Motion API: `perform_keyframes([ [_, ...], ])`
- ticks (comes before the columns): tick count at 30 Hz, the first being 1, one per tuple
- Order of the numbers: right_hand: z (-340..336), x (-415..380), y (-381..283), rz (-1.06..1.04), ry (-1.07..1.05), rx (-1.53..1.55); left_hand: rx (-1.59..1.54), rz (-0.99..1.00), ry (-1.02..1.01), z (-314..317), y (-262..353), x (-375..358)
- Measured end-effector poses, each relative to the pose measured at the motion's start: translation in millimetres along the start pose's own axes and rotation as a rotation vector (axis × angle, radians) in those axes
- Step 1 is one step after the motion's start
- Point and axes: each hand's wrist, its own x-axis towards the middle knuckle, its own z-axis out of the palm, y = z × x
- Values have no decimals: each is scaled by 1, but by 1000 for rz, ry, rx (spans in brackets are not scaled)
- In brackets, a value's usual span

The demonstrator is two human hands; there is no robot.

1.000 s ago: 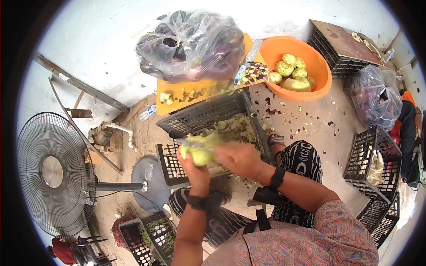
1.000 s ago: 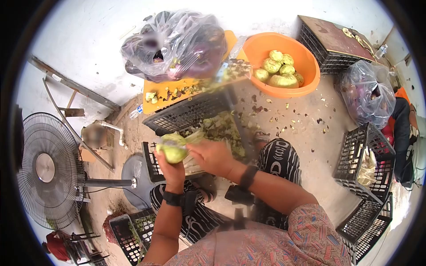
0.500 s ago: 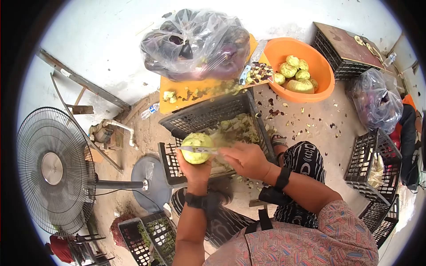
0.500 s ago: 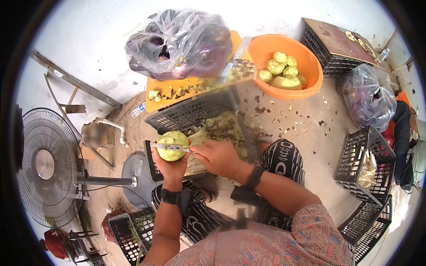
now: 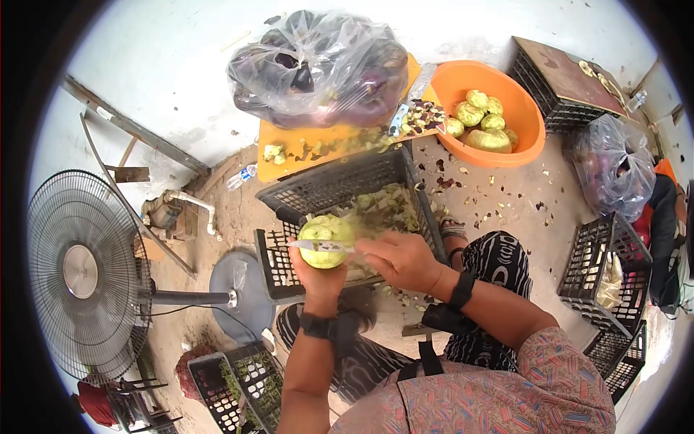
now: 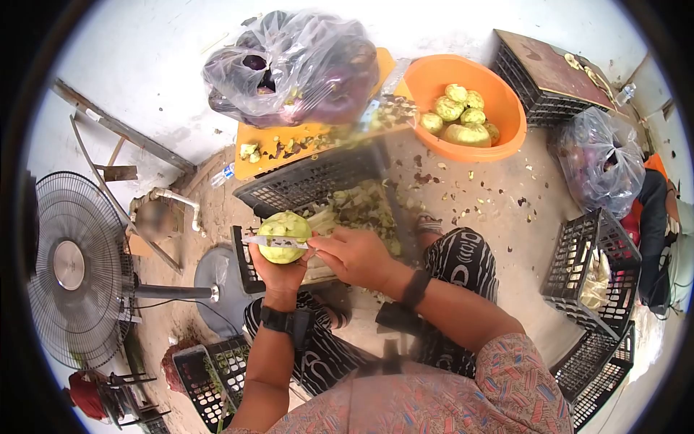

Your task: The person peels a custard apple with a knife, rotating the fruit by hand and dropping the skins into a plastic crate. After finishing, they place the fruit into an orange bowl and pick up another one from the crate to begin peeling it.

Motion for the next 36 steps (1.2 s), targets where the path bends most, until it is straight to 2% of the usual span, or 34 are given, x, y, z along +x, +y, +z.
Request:
perform_keyframes([
  [5, -3, -5, 11, -15, -31, -9, -41, -25, 47, 4, 4, -9],
  [7, -7, -6, 21, 65, -22, -122, -58, -31, -76, 3, 11, -14],
  [9, -13, -8, 24, 88, -31, -132, -37, -54, -103, 7, 15, -20],
  [13, -17, -7, 15, 65, -35, -114, -60, -59, 1, -1, 18, -14],
  [15, -14, -5, 8, 17, -36, -64, 8, -80, -69, -9, 15, -6],
  [16, -13, -4, 5, -25, -35, -17, -26, -110, -179, -11, 14, -3],
  [17, -11, -4, 3, -23, -31, -18, -23, -112, -181, -14, 11, -1],
  [19, -6, -3, -1, -78, -28, -4, 4, -103, -18, -2, 5, -4],
  [23, -7, -1, -3, -106, -44, -45, -35, -149, -87, -3, 6, -4],
  [32, -13, -4, 11, -122, -58, -75, -24, -268, -38, -4, 4, -3],
  [34, -17, -2, 23, 5, -21, -175, 3, -265, -64, 3, 9, -12],
  [35, -20, -3, 26, 8, -16, -179, 28, -263, -90, 7, 12, -16],
  [36, -23, -2, 27, -11, 2, -161, 9, -228, -34, 10, 11, -18],
])
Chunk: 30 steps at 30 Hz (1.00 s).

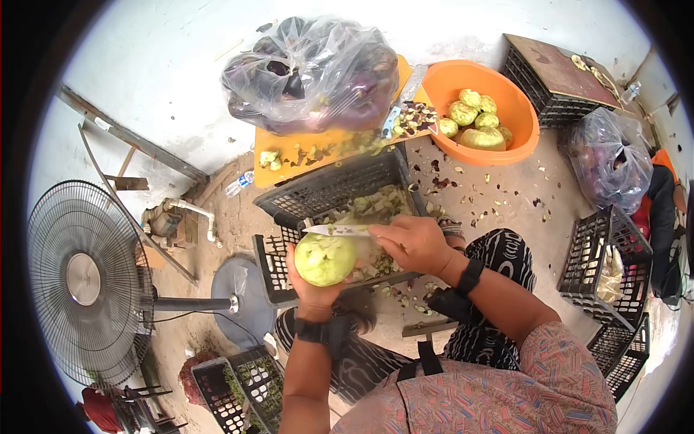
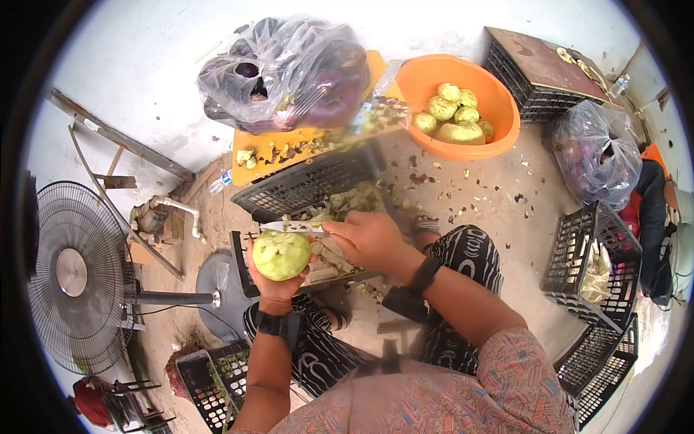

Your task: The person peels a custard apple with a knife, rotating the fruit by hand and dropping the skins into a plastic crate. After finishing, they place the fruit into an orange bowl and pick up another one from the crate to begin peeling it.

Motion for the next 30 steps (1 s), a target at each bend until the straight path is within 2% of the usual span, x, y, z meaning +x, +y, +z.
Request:
perform_keyframes([
  [3, -3, -2, -7, -22, -14, 42, -16, 33, 72, 9, 0, 2],
  [8, -1, 2, -30, -49, -50, 125, 45, 5, -58, -16, -1, 15],
  [11, 6, 1, -31, -103, -41, 153, 25, 19, 44, -8, -4, 16],
  [14, 7, 2, -31, -104, -65, 166, 63, 1, 6, -8, -3, 14],
  [21, -1, 3, -14, -111, -57, 93, -2, -60, -30, -11, -1, 12],
  [27, 0, 0, -8, -118, -35, 37, 45, -24, 62, -4, -3, 10],
  [30, -1, 0, -6, -131, -36, 20, 28, -79, -38, -6, -1, 7],
])
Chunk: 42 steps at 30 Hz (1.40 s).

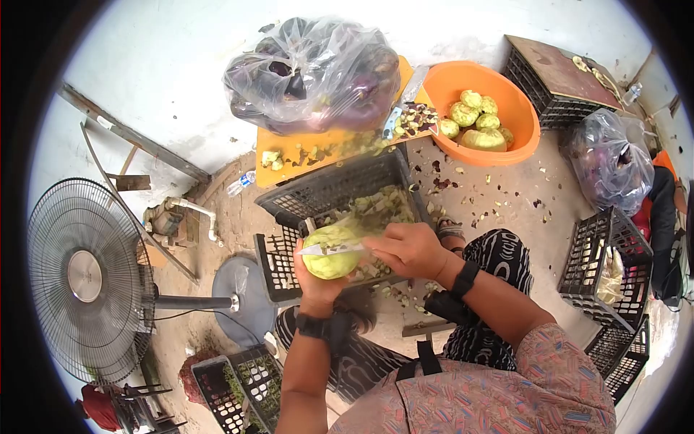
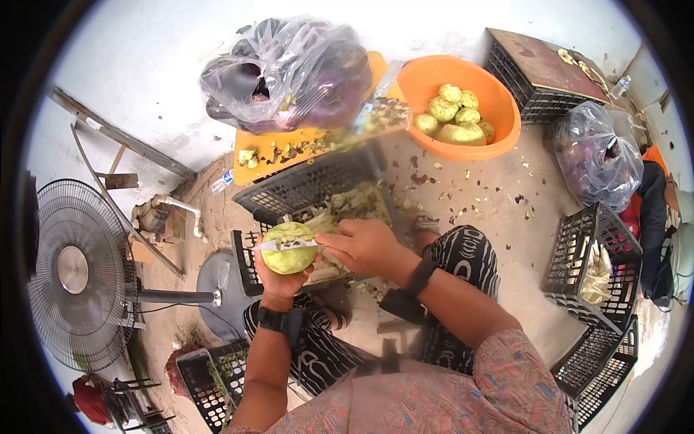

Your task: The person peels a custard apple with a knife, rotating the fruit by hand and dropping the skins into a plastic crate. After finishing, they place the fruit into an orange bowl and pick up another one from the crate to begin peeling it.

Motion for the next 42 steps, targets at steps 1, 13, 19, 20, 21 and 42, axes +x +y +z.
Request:
perform_keyframes([
  [1, 1, 1, 1, -9, -6, -5, 22, -16, -12, 0, 1, -1],
  [13, 4, -5, 21, 150, -22, -111, -59, -33, -74, -12, 7, -13],
  [19, 6, -5, 8, 236, 37, -8, 23, 197, 11, -18, 7, -5],
  [20, 7, -4, 3, 231, 36, -6, 78, 206, -86, -19, 5, -5],
  [21, 9, -1, -2, 234, 57, 32, 82, 207, -88, -23, 2, -2],
  [42, 6, -4, 6, 158, 66, -1, 239, 366, -160, -5, -14, -4],
])
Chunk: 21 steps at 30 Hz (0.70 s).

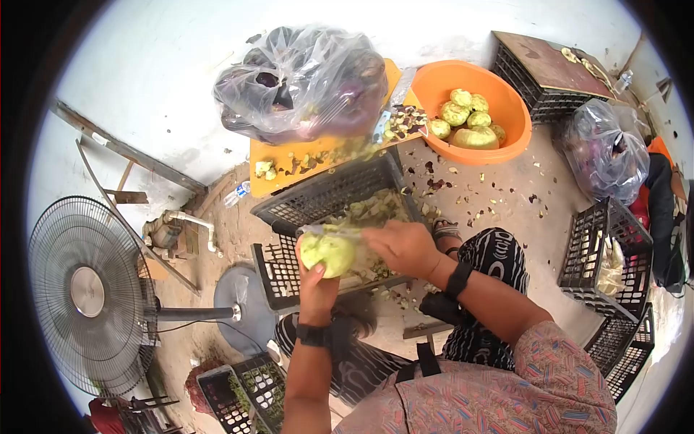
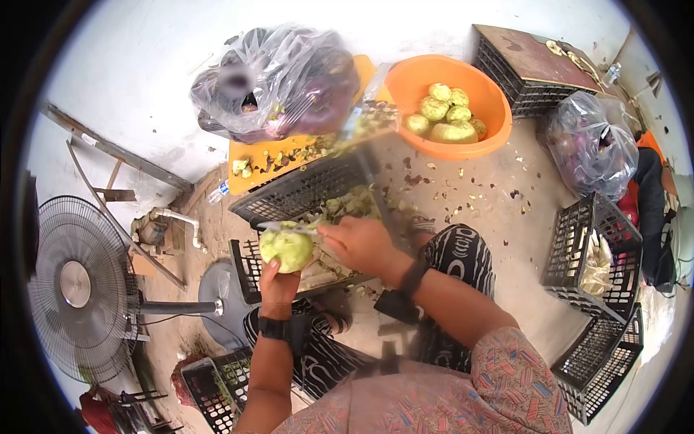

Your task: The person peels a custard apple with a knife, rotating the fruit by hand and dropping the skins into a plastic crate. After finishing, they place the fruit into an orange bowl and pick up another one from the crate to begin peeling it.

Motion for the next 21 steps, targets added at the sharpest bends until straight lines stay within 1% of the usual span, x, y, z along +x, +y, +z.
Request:
perform_keyframes([
  [1, -1, -1, 3, 50, -2, -57, 1, -3, -4, -3, 2, 0],
  [3, -3, -3, 2, 60, -13, -53, 78, 75, -10, -6, 3, -1],
  [5, -4, -2, -6, 58, -38, -39, 49, 68, 5, -6, 4, 2],
  [7, -1, 0, -18, 16, 18, 122, 100, 41, -9, -3, 3, 5],
  [8, 1, -1, -20, 14, 18, 123, 90, 19, 18, -2, 1, 6],
  [10, 6, -1, -24, -25, -17, 177, 50, 9, 6, -3, 0, 6],
  [12, 9, -1, -24, -29, -19, 175, 0, -3, -3, -3, 1, 6],
  [16, 12, 0, -18, -63, -31, 155, 24, 29, 10, 0, 3, 5],
  [21, 8, -1, -10, -87, -33, 123, 0, -19, 3, 0, 2, 4],
])
